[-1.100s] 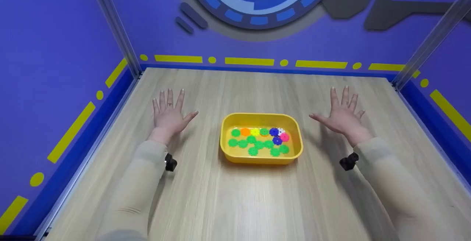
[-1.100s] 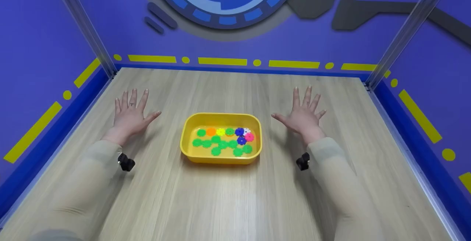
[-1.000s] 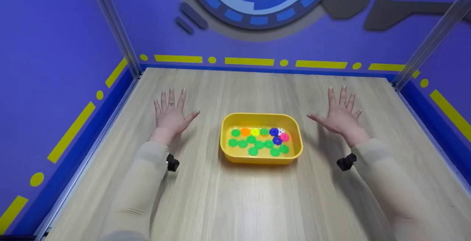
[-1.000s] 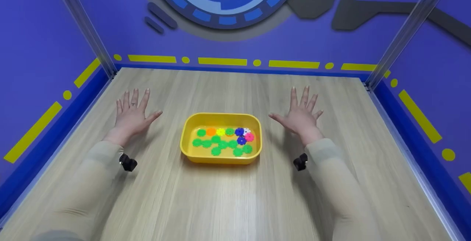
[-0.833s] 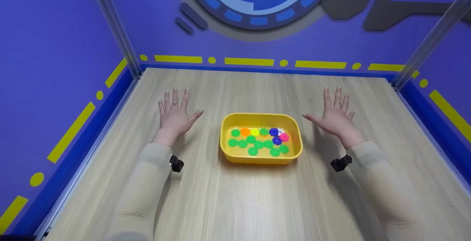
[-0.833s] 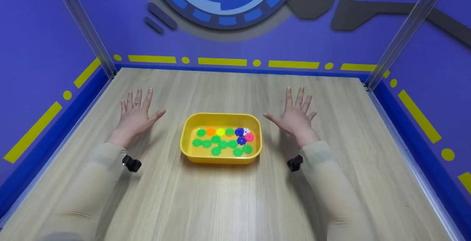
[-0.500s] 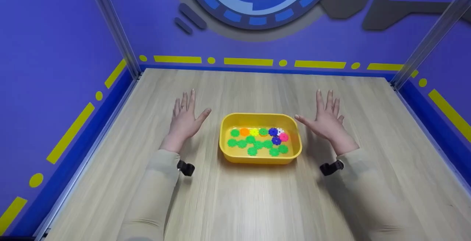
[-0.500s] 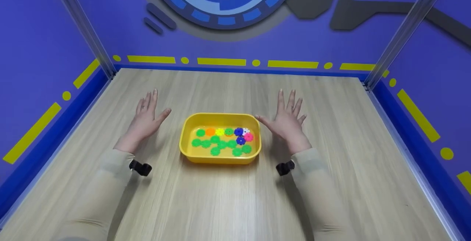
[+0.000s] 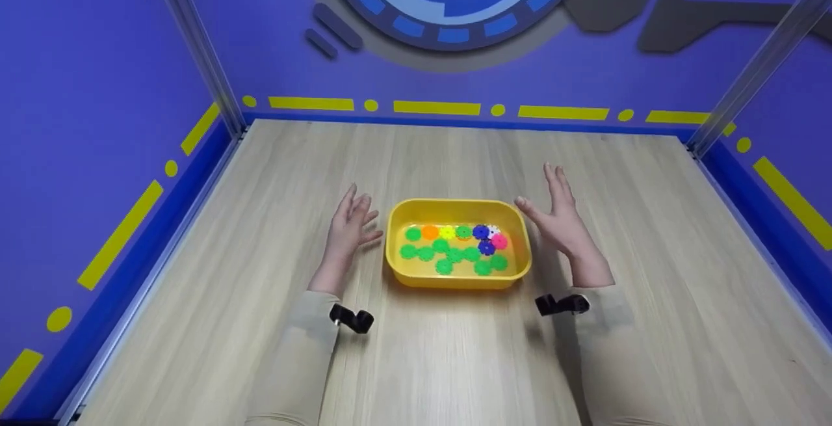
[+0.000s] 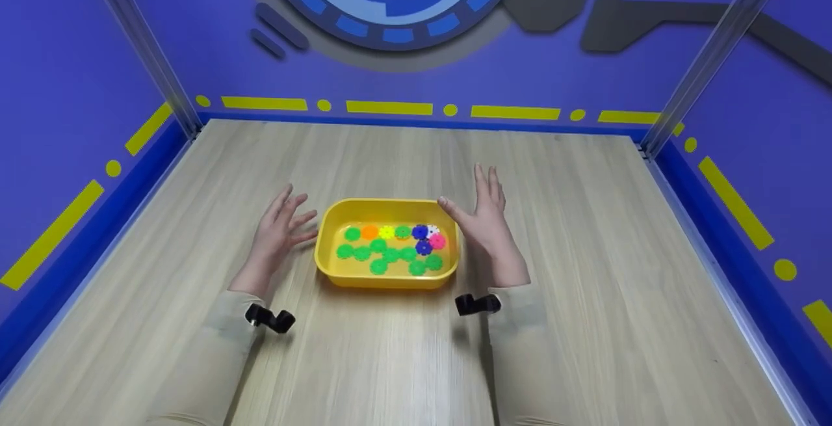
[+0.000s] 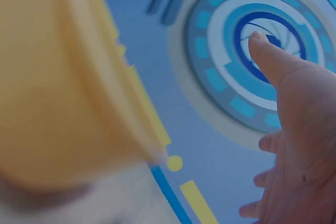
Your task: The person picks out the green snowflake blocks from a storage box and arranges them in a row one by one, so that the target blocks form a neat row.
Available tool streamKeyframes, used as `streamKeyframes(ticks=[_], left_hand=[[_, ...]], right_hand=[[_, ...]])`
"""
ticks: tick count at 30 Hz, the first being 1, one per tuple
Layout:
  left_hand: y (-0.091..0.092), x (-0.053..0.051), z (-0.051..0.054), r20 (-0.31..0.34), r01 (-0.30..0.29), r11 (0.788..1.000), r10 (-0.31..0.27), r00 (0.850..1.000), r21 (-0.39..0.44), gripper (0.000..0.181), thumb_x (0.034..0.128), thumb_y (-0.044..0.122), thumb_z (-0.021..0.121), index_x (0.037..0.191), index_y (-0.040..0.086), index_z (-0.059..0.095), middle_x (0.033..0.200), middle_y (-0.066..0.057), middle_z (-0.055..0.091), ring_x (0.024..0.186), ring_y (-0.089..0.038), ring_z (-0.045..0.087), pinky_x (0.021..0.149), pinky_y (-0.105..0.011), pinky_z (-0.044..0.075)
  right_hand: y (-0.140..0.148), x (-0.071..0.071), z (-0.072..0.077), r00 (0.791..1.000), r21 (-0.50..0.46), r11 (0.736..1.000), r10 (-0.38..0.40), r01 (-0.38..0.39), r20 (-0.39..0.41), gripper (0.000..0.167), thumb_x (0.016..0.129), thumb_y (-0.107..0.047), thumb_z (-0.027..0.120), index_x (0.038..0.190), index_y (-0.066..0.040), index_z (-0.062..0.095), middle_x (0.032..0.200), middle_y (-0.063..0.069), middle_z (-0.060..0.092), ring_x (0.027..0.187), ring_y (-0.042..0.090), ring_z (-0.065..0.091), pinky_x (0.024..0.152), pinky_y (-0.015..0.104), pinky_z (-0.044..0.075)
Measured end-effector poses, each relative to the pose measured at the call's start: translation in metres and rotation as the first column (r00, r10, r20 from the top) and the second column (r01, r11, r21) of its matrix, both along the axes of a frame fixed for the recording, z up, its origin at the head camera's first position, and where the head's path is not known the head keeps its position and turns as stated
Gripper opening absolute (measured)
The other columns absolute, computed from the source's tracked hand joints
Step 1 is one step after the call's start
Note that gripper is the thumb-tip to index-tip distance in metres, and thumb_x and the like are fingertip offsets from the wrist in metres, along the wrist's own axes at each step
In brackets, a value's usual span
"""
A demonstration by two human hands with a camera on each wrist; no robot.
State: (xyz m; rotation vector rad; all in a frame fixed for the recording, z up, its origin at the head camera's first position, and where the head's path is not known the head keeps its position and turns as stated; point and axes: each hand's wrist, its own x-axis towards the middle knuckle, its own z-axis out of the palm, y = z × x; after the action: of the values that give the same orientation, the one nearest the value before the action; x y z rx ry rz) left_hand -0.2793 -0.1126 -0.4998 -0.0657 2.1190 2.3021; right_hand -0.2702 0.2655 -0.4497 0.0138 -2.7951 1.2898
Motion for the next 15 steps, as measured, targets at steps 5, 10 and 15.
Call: streamKeyframes(ticks=[5,10,15], left_hand=[[0.006,0.005,-0.013,0.106,-0.014,0.985,-0.004,0.994,0.171,0.067,0.1036,0.034,0.061,0.161,0.019,0.031,0.154,-0.014,0.049,0.124,-0.031,0.065,0.081,-0.034,0.063],[0.007,0.008,-0.021,0.093,-0.008,0.978,-0.011,0.996,0.206,0.060,0.1015,0.024,0.066,0.155,0.012,0.043,0.136,-0.013,0.061,0.103,-0.018,0.072,0.069,-0.027,0.061],[0.006,0.010,-0.028,0.080,0.026,0.968,-0.047,0.996,0.249,0.055,0.0994,0.013,0.067,0.151,0.007,0.048,0.121,-0.006,0.066,0.091,-0.013,0.071,0.061,-0.025,0.057]], right_hand=[[-0.007,0.002,0.005,0.998,-0.199,0.979,0.038,-0.047,-0.047,0.080,0.100,-0.043,0.064,0.165,-0.024,0.021,0.174,0.008,0.015,0.159,0.036,0.019,0.124,0.065,0.024],[-0.011,0.005,0.006,0.987,-0.328,0.934,0.112,-0.143,-0.112,0.069,0.098,-0.029,0.070,0.158,-0.015,0.039,0.165,0.008,0.039,0.150,0.032,0.041,0.120,0.057,0.037],[-0.013,0.007,0.004,0.972,-0.356,0.904,0.213,-0.235,-0.101,0.060,0.095,-0.022,0.075,0.149,-0.012,0.051,0.154,0.009,0.053,0.141,0.031,0.052,0.111,0.033,0.049]])
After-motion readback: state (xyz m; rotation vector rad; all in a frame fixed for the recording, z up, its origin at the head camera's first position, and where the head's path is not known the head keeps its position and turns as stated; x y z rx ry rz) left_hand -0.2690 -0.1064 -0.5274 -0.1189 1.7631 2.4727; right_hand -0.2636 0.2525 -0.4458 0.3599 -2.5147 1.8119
